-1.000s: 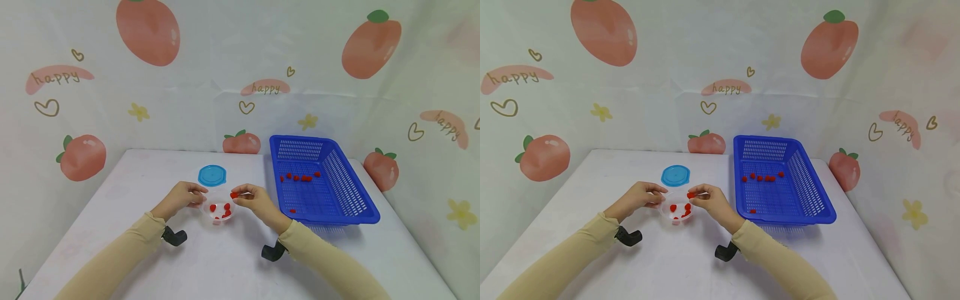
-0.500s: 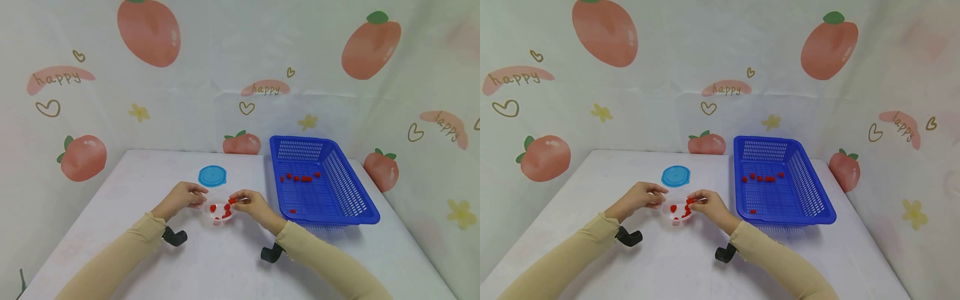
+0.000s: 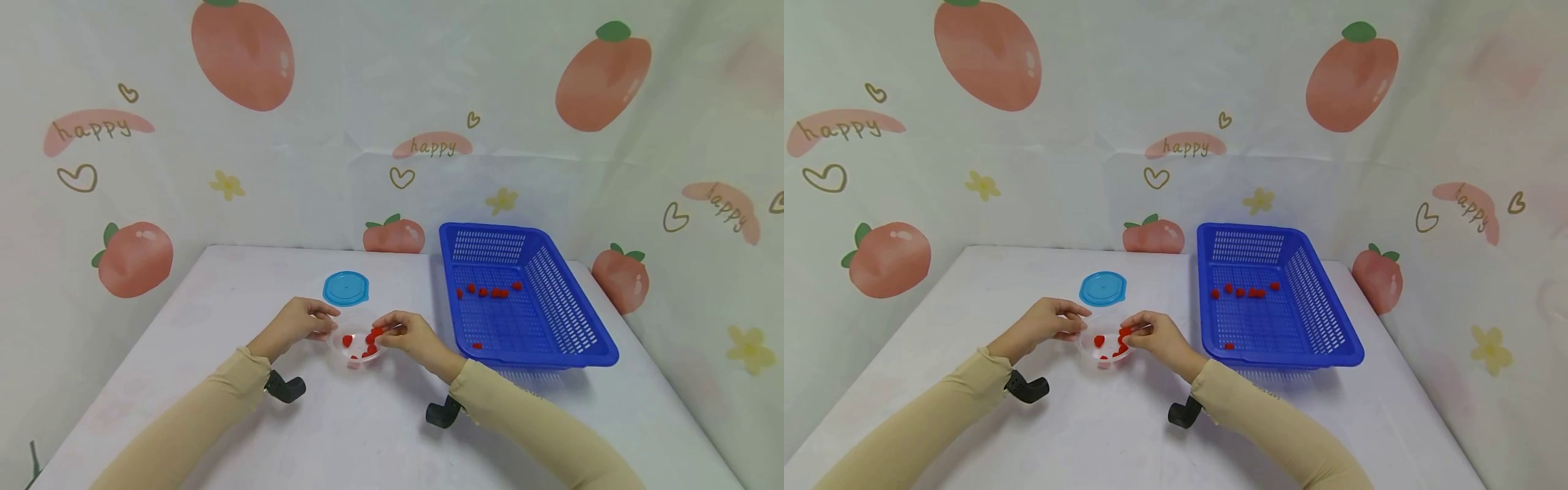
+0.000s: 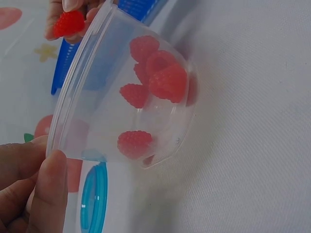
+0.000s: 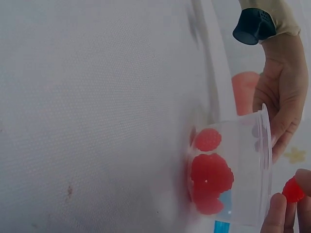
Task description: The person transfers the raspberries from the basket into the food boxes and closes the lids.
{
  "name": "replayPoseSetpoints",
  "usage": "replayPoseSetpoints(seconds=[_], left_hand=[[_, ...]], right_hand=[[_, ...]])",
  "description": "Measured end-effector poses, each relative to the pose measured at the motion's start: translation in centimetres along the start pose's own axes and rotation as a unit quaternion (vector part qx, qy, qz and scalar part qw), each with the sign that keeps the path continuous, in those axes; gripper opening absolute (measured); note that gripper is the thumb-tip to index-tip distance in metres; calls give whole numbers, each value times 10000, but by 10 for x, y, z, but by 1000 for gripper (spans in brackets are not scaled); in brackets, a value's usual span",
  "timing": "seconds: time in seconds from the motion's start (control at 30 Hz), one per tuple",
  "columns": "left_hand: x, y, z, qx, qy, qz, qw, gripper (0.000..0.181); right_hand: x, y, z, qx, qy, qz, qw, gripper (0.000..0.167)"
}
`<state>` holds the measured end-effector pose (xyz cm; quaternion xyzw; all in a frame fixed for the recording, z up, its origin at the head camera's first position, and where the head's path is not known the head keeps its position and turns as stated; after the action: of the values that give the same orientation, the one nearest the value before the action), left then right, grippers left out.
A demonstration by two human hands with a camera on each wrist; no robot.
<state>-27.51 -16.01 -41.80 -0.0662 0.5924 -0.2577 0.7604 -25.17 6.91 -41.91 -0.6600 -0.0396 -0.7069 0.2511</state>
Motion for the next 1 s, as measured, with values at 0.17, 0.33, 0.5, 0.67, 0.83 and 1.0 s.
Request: replayPoseSetpoints(seconds=[0.17, 0.33, 0.5, 0.67, 0.83, 1.0], left_hand=[[1, 0, 0, 1, 3, 78, 10000, 34], [2, 0, 0, -1, 34, 79, 10000, 34], [2, 0, 1, 0, 37, 79, 10000, 34], [1, 0, 1, 7, 30, 81, 10000, 35], [1, 0, 1, -2, 56, 112, 9999, 35], [2, -1, 1, -27, 25, 67, 10000, 35]], right_hand=[[1, 1, 0, 35, 18, 44, 10000, 26], [3, 1, 0, 66, -50, 48, 10000, 26], [2, 0, 0, 61, -28, 19, 10000, 26], [6, 0, 2, 126, -184, -8, 9998, 29], [7, 0, 3, 165, -258, -29, 9995, 31], [2, -1, 0, 161, -199, -65, 9997, 32]])
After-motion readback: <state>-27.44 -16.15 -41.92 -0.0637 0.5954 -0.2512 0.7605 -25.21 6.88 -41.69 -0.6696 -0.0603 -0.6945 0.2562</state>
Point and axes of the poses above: each hand's wrist, its own z-axis away from the middle knuckle, its own y-axis out of the palm, x = y × z, the point moved 3 cm from there along -z, towards the middle knuckle, and after that the axes turned 2 degrees about x, right-handed, at the moved point
